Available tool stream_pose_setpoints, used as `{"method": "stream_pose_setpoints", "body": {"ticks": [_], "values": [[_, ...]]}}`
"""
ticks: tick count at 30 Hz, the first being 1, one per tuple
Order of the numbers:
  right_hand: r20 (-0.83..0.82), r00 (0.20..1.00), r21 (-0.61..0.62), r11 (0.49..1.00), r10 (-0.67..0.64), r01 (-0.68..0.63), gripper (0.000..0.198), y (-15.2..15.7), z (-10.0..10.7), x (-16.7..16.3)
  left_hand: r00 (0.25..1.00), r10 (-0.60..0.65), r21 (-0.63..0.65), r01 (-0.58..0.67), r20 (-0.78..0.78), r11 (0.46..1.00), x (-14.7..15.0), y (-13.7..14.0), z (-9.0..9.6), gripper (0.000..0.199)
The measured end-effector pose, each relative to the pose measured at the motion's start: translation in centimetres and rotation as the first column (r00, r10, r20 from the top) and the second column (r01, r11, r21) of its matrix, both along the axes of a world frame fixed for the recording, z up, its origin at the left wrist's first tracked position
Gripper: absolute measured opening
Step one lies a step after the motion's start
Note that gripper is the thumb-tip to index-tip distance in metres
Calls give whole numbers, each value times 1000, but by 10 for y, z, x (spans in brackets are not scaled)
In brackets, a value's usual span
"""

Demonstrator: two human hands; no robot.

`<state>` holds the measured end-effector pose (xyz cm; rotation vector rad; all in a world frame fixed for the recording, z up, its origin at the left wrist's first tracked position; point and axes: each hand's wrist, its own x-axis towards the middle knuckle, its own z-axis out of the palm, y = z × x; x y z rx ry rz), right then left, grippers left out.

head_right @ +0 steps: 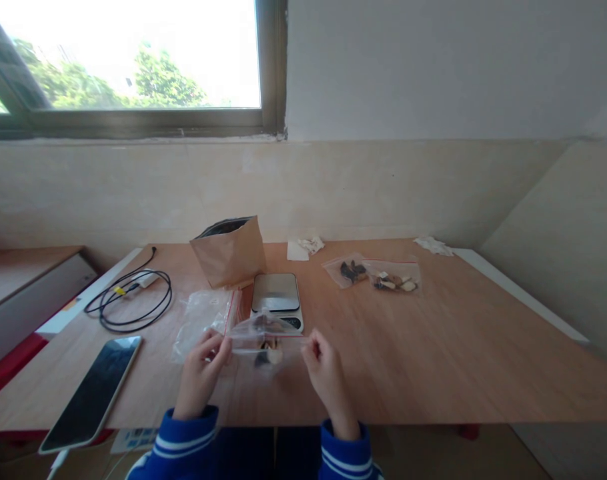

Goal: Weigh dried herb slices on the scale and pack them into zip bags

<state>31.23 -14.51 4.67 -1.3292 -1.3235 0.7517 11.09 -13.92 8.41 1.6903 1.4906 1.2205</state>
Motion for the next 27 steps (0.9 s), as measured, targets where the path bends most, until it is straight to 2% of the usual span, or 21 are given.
{"method": "stream_pose_setpoints", "body": {"ticks": [2,6,10,12,15,17,19,21,24,27], "values": [[-36,999,29,999,-37,38,28,0,0,6,999,3,-14,-2,41,1000,-5,0,1,42],[-211,978,82,997,3,14,32,-2,9,-5,968,13,-66,3,249,998,3,-3,2,46],[-393,920,129,991,9,46,34,-5,22,-23,870,-5,-132,80,493,988,12,-1,-6,51],[-467,884,136,989,19,51,34,-6,26,-29,795,28,-175,99,606,980,16,3,-16,55],[-576,815,141,990,64,22,32,-8,31,-38,674,127,-293,137,728,946,29,8,-31,48],[-638,762,151,988,111,-18,32,-8,34,-43,516,159,-327,254,842,910,41,7,-36,46],[-654,745,136,989,135,-60,31,-8,35,-47,346,168,-297,364,923,883,51,3,-36,51],[-595,791,80,990,141,-117,32,-9,33,-47,270,195,-296,412,943,862,56,-1,-33,52],[-409,904,0,991,123,-135,43,-13,31,-38,308,226,-346,425,924,837,54,-4,-29,50],[-317,939,77,990,136,-117,47,-22,40,-27,329,238,-350,343,914,872,48,2,-29,48]]}}
